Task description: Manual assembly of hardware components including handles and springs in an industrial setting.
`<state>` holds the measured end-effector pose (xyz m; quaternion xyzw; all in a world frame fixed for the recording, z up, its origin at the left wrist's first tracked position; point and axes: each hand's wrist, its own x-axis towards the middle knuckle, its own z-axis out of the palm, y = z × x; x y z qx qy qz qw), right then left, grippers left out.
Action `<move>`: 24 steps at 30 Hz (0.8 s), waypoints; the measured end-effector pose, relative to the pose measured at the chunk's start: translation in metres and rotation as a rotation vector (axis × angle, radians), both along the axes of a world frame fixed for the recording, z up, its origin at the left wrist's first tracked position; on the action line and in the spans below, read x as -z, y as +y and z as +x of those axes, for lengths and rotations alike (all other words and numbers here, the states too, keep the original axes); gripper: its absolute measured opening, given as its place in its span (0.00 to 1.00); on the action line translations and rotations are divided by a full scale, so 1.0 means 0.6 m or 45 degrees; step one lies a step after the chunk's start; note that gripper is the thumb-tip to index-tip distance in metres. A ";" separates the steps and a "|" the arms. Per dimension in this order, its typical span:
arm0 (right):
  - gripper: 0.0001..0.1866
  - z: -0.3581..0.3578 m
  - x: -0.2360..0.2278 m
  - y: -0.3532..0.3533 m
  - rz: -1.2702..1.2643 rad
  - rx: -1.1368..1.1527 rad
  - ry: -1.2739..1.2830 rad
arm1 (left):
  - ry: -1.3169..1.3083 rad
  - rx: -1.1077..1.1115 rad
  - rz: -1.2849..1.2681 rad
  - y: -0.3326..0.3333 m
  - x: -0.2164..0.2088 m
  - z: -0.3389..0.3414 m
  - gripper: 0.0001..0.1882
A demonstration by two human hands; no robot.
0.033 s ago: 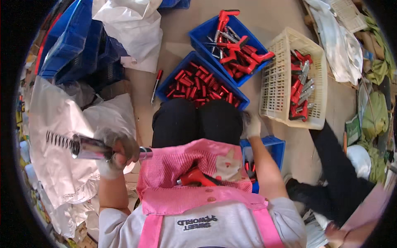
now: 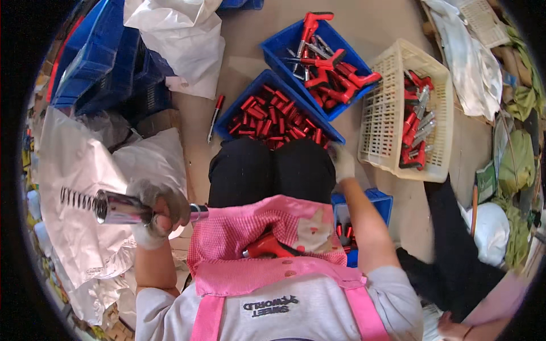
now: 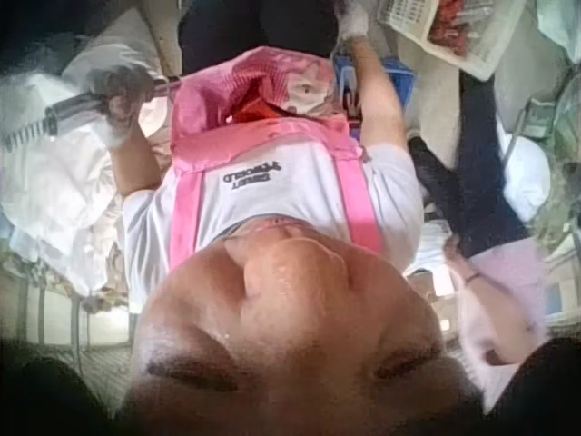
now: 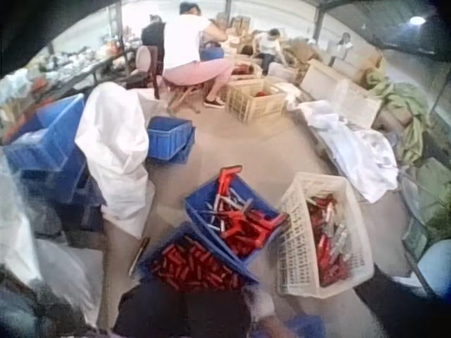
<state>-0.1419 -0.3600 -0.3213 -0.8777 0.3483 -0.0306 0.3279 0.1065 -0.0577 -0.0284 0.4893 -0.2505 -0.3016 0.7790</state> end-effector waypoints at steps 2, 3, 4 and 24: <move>0.14 0.125 0.027 -0.039 -0.076 -0.496 -0.079 | 0.010 -0.031 0.038 -0.016 0.011 0.010 0.20; 0.15 0.174 0.057 -0.050 -0.089 -0.659 -0.043 | 0.024 -0.017 0.056 -0.030 0.016 0.020 0.19; 0.16 0.225 0.086 -0.051 -0.098 -0.835 -0.020 | 0.008 -0.029 0.068 -0.035 0.026 0.030 0.19; 0.17 0.278 0.180 -0.042 0.036 -1.190 0.906 | 0.095 -0.141 0.426 -0.057 0.043 0.027 0.21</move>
